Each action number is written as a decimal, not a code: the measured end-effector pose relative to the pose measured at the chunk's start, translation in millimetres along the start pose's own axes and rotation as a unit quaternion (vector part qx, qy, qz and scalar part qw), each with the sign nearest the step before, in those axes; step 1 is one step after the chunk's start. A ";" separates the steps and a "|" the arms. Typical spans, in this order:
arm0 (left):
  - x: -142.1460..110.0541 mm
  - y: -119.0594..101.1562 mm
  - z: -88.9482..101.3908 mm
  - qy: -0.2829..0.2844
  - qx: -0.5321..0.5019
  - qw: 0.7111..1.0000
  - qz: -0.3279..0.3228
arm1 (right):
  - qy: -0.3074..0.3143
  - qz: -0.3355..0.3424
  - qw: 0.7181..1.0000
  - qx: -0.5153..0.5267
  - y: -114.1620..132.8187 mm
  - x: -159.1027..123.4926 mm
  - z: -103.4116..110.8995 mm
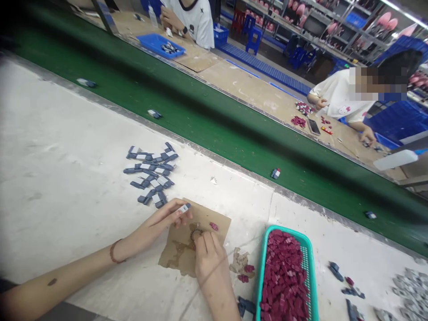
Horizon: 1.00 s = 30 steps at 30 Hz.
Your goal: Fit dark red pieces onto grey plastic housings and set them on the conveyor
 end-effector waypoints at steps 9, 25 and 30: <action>9.8 -2.8 -2.7 0.055 -0.027 0.998 0.002 | -0.079 -0.075 0.978 0.180 -33.3 -4.0 2.9; -14.0 4.8 -5.9 0.237 -0.016 0.968 0.081 | -0.184 -0.248 0.883 0.353 -2.4 0.7 20.6; -16.4 9.3 -4.7 0.239 0.002 0.968 0.082 | -0.175 -0.228 0.887 0.361 1.4 2.4 22.4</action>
Point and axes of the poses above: each hand's wrist, its own x-axis towards the middle knuckle, its own z-axis out of the back of the hand, y = z × x, the point moved 1 cm from there along x, towards the middle knuckle, and after that the axes turned 10 degrees about -y, right-handed, at the moved point
